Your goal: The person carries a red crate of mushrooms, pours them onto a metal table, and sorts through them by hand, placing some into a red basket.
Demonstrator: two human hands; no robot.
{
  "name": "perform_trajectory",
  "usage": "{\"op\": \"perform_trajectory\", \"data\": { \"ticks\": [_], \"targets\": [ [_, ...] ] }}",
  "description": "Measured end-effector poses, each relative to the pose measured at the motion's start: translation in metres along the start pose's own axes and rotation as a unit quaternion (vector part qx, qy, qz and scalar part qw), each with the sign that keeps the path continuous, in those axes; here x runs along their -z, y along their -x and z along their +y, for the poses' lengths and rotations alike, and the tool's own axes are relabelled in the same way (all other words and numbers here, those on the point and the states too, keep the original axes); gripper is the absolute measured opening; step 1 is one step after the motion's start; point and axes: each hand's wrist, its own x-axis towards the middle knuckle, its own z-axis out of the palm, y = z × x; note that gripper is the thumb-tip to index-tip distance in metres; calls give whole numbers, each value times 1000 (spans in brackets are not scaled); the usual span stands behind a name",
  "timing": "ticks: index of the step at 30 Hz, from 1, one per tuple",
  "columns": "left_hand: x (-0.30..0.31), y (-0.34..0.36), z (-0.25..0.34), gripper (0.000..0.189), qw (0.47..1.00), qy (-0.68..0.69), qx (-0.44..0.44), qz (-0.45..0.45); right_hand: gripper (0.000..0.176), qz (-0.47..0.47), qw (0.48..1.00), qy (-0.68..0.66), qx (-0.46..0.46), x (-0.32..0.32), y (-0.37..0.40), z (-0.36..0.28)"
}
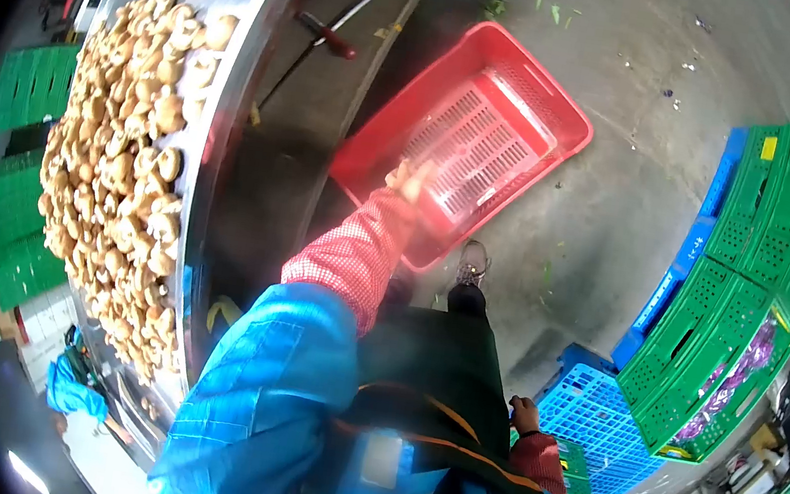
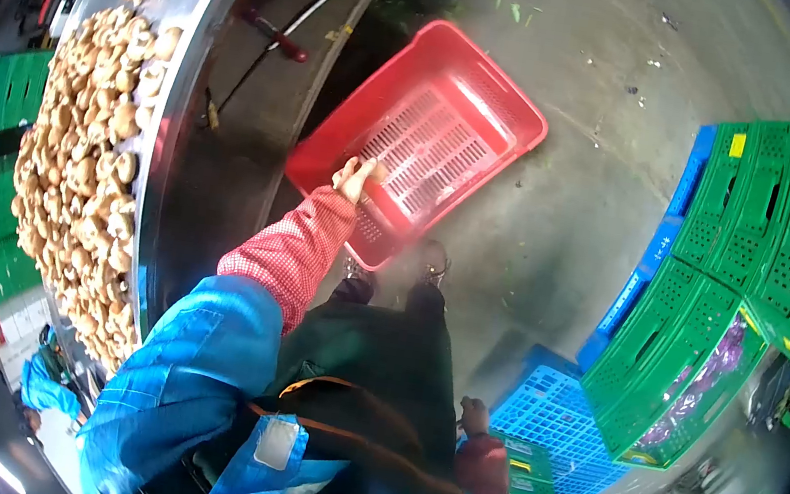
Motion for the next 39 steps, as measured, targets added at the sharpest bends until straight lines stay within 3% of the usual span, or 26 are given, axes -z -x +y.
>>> {"op": "perform_trajectory", "data": {
  "ticks": [1,2,3,4,5,6,8,10,11,13,14,16,20,24,29,30,33,35,36,39],
  "targets": [
    [25,32,11,92,999,-31,10,13,37,-32,999,8,-43,13,-1,-10],
    [40,50,3,91,999,-35,0,16,37,-65,994,18,-85,27,-1,-22],
    [55,74,-8,90,999,-40,-10,19,24,-75,990,26,-118,41,-16,-24],
    [64,80,-38,89,998,63,-13,-25,18,-85,985,34,-150,55,-30,-28],
    [75,98,-66,89,985,151,-36,-75,18,-87,970,-31,-223,77,-40,-79],
    [87,116,-95,88,961,239,-50,-129,26,-93,973,-44,-209,82,-42,-98],
    [116,197,-150,86,955,262,-38,-132,48,-157,984,74,-49,79,-71,-71],
    [116,272,-147,79,975,185,32,-122,63,-139,979,141,-42,76,-81,-90],
    [125,310,-124,76,975,158,54,-146,60,-139,973,186,-6,74,-61,-122],
    [122,363,-139,74,971,82,99,-203,56,-152,937,302,90,81,-26,-199],
    [124,389,-155,71,968,84,52,-232,60,-192,906,362,107,69,-21,-211],
    [117,428,-182,68,952,96,-25,-290,67,-249,840,467,121,59,-16,-224],
    [125,474,-234,62,919,172,-14,-354,65,-306,760,557,132,46,-24,-244],
    [141,498,-293,56,892,254,22,-375,62,-300,762,561,119,47,-32,-257],
    [175,522,-412,49,861,348,34,-370,58,-292,742,599,73,17,-11,-270],
    [178,526,-434,48,868,349,12,-354,57,-298,731,610,69,9,-5,-274],
    [153,531,-523,54,918,213,-319,-103,55,-326,657,672,107,-30,7,-302],
    [242,528,-440,51,947,204,-29,-245,54,-318,606,709,168,-71,27,-344],
    [289,527,-395,50,932,179,112,-293,53,-292,595,719,209,-99,46,-381],
    [370,523,-346,40,963,203,30,-173,33,-199,677,608,364,-170,107,-501]
  ]
}}
